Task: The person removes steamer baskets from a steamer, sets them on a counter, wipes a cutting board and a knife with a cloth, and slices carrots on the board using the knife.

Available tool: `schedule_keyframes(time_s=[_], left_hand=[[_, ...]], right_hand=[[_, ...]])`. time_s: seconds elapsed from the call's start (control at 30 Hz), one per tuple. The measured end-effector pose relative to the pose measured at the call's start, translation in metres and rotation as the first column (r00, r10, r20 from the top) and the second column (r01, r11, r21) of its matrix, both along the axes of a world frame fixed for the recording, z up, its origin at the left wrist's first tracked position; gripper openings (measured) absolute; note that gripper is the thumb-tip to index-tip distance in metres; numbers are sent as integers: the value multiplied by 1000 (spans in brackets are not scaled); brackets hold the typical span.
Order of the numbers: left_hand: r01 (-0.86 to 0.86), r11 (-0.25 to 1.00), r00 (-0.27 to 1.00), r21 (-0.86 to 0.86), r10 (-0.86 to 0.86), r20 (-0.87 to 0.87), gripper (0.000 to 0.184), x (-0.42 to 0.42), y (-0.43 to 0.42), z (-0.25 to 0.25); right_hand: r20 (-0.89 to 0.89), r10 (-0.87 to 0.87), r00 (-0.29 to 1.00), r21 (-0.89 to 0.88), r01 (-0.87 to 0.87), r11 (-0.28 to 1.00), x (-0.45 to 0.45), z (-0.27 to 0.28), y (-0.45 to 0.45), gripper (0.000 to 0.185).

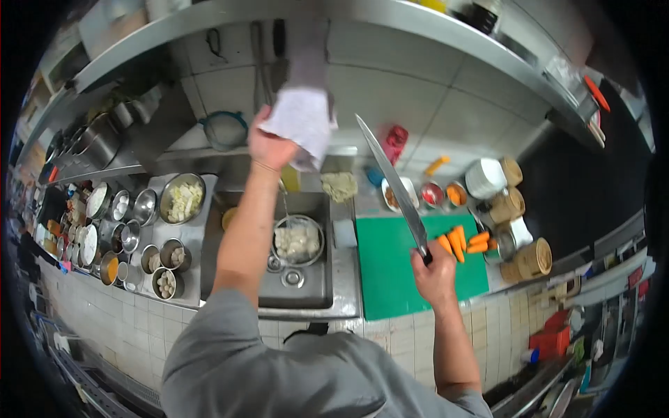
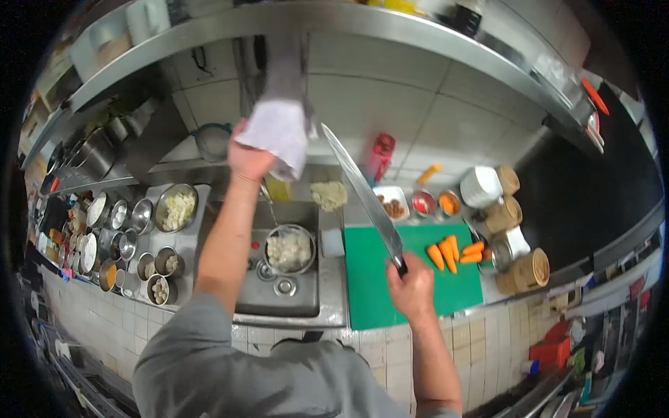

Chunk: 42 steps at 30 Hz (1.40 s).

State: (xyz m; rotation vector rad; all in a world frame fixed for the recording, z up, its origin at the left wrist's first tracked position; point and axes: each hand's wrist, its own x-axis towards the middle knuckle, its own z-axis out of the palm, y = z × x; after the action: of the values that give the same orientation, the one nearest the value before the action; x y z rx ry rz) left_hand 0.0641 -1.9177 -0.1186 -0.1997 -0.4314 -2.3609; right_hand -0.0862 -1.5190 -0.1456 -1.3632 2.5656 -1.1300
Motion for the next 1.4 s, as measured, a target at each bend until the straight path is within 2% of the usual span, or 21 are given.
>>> schedule_keyframes(time_s=[0.07, 0.13, 0.33, 0.37, 0.43, 0.47, 0.5, 0.53, 0.57, 0.67, 0.77, 0.83, 0.9, 0.93, 1.0, 1.07, 1.1, 1.13, 1.3, 1.37, 1.4], left_hand=[[102, 990, 995, 95, -101, -19, 40, -34, -31, -49], [91, 994, 982, -62, -79, 172, 36, -64, -39, -70], [169, 900, 983, -401, -127, 131, 39, -58, -27, -69], [159, 912, 974, -378, -82, 211, 49, -57, -16, -54], [56, 753, 815, -656, 345, 465, 42, -84, -20, -58], [50, 699, 794, -713, 405, 453, 41, -90, -15, -55], [-192, 702, 843, -685, 476, 252, 48, -99, -17, -91], [-145, 313, 465, -939, 859, 215, 47, -144, -47, -129], [-247, 239, 331, -939, 932, 150, 46, -141, -41, -104], [-387, 73, 140, -919, 990, 19, 45, -139, -27, -70], [-405, -10, 124, -914, 990, -66, 47, -148, -24, -69], [-414, -2, 214, -910, 972, -100, 48, -167, -22, -73], [-367, 3, 47, -930, 999, -15, 31, -155, -45, -110], [-467, 271, 267, -842, 951, 158, 28, -126, -12, -81], [-428, 509, 406, -747, 847, 344, 26, -124, -23, -81], [-523, 170, 162, -835, 982, 98, 18, -146, -58, -111], [-488, 625, 515, -609, 770, 377, 18, -133, -46, -95], [-470, 807, 661, -358, 591, 463, 21, -129, -36, -82], [-561, 768, 616, -308, 636, 464, 24, -120, -37, -60], [-533, 734, 585, -421, 679, 443, 43, -118, -50, -84], [-559, 733, 594, -389, 680, 429, 30, -127, -80, -109]], right_hand=[[-120, 81, 989, -43, -87, 995, -4, 13, -54, 22], [-227, 110, 968, -88, -133, 987, -10, 33, -124, 24], [-500, 104, 860, -31, -138, 990, -20, 61, -252, 21], [-502, 116, 857, -32, -153, 988, -23, 65, -259, 21], [-572, 155, 805, 108, -114, 988, -22, 62, -277, 18], [-535, 198, 821, 108, -166, 980, -38, 47, -296, 24], [-472, 258, 843, 40, -272, 961, -37, 47, -296, 31], [-387, 251, 887, 264, -154, 952, -27, 60, -296, 36], [-454, 267, 850, 230, -178, 957, 0, 75, -282, 37], [-574, 227, 787, 192, -140, 971, 9, 70, -277, 30], [-561, 209, 801, 340, -7, 940, -12, 55, -277, 29], [-551, 205, 809, 369, 16, 929, -7, 48, -276, 28], [-495, 159, 854, 330, 16, 944, 13, 61, -264, 24], [-488, 159, 858, 316, 4, 949, 11, 57, -259, 23], [-502, 157, 851, 297, -1, 955, 2, 48, -251, 20], [-508, 108, 854, 293, 54, 955, -3, 35, -234, 19], [-509, 93, 856, 244, 40, 969, -4, 27, -225, 18], [-511, 80, 856, 195, 25, 980, -5, 21, -215, 17], [-395, 12, 918, 220, 82, 972, 8, -7, -152, 15], [-355, -64, 933, 257, 163, 953, 16, -23, -105, 14], [-296, -49, 954, 257, 128, 958, 22, -32, -79, 14]])
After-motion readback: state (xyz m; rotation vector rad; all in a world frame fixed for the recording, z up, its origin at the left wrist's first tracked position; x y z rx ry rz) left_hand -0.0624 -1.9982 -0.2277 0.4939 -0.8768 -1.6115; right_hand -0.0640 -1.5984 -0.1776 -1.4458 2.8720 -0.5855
